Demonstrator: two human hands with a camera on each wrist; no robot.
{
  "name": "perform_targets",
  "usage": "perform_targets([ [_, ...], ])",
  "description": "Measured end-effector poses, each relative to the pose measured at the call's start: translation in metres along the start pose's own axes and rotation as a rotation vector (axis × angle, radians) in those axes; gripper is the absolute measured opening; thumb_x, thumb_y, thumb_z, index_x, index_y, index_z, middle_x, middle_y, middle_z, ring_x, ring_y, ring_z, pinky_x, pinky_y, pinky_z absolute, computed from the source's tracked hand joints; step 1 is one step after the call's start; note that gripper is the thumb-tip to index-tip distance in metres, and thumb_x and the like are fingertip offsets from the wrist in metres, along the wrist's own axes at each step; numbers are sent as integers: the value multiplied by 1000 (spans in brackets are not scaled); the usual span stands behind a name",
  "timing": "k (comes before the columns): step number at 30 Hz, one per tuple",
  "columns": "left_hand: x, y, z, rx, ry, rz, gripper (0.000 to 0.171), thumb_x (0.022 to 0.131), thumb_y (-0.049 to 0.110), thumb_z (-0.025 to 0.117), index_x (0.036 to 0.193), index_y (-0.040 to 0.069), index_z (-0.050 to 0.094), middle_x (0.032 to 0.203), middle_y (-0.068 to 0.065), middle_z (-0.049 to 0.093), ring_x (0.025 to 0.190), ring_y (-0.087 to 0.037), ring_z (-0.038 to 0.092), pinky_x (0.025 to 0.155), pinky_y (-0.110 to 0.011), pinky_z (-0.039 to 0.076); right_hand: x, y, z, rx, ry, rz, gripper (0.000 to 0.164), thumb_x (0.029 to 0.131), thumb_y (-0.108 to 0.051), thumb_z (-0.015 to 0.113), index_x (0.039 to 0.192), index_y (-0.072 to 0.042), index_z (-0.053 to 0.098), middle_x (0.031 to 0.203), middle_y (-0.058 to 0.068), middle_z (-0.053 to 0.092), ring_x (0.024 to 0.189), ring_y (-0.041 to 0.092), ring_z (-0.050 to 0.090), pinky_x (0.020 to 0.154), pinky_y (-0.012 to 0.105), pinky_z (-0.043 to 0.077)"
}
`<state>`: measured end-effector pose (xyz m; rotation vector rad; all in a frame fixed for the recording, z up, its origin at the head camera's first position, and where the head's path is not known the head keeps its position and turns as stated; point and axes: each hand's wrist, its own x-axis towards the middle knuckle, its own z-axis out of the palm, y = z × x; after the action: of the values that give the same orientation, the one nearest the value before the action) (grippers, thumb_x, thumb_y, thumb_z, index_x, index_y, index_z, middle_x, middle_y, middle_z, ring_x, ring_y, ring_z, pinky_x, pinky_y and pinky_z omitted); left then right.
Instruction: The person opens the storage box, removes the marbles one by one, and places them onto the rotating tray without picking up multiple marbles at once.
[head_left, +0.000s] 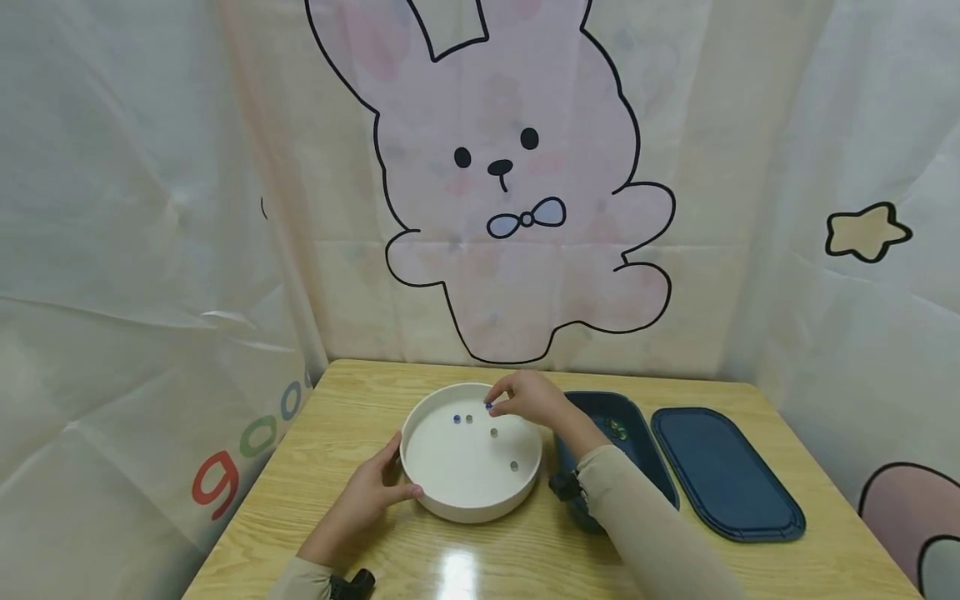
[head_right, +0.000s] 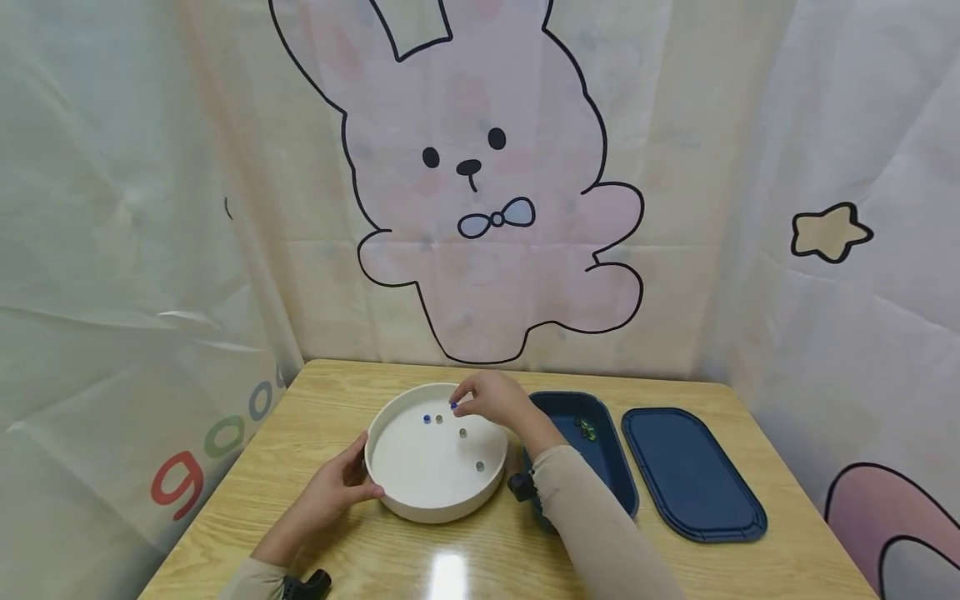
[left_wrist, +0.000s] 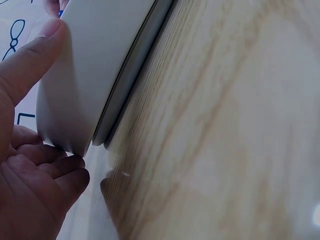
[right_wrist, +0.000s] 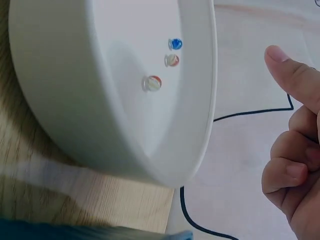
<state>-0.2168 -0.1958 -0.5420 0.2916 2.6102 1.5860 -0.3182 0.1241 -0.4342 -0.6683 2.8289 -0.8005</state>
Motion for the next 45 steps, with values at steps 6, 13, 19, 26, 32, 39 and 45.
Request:
perform_targets([
  [6, 0, 1, 1, -20, -6, 4, 117, 74, 39, 91, 162, 5, 23, 167, -12, 26, 154, -30, 24, 126, -48, 21, 9, -4, 5, -47, -56, -12, 16, 89, -35, 81, 105, -30, 81, 102, -15, 73, 87, 12, 61, 76, 33, 54],
  [13, 0, 1, 2, -33, -7, 6, 116, 75, 36, 91, 163, 5, 23, 167, -12, 27, 154, -27, 26, 124, -45, 25, 19, -5, 13, -48, -99, -25, 17, 89, -31, 82, 105, -26, 82, 87, -10, 68, 79, 15, 56, 67, 32, 49],
  [19, 1, 0, 2, -18, -10, 15, 117, 74, 39, 91, 162, 5, 23, 166, -12, 28, 154, -26, 25, 125, -45, 23, 25, -8, 18, -94, -140, -57, 18, 89, -27, 82, 106, -22, 82, 85, -9, 65, 78, 14, 54, 68, 31, 46],
  [26, 0, 0, 1, -25, -10, 3, 117, 74, 40, 92, 162, 6, 23, 167, -11, 28, 154, -26, 25, 126, -46, 23, 29, -14, 22, -134, -189, -87, 19, 89, -28, 82, 107, -22, 81, 81, -7, 64, 76, 13, 52, 65, 30, 44],
  [32, 0, 0, 1, -33, -13, 2, 116, 75, 37, 92, 163, 6, 23, 167, -11, 27, 154, -26, 24, 125, -45, 23, 26, -11, 18, -132, -186, -69, 23, 91, -30, 80, 112, -22, 80, 88, -10, 66, 82, 14, 55, 71, 31, 48],
  [39, 0, -1, 2, -33, -12, -8, 117, 74, 39, 92, 163, 7, 23, 167, -11, 26, 154, -27, 24, 125, -45, 22, 7, 5, -10, -130, -97, -56, 25, 90, -36, 80, 114, -29, 78, 103, -11, 70, 89, 14, 59, 79, 34, 54],
  [45, 0, 2, 1, -31, -22, -12, 117, 75, 38, 91, 163, 5, 21, 168, -11, 24, 154, -27, 23, 125, -46, 21, -18, 22, -42, -125, -9, -58, 28, 91, -40, 78, 116, -28, 77, 116, -6, 74, 94, 14, 65, 79, 36, 57],
])
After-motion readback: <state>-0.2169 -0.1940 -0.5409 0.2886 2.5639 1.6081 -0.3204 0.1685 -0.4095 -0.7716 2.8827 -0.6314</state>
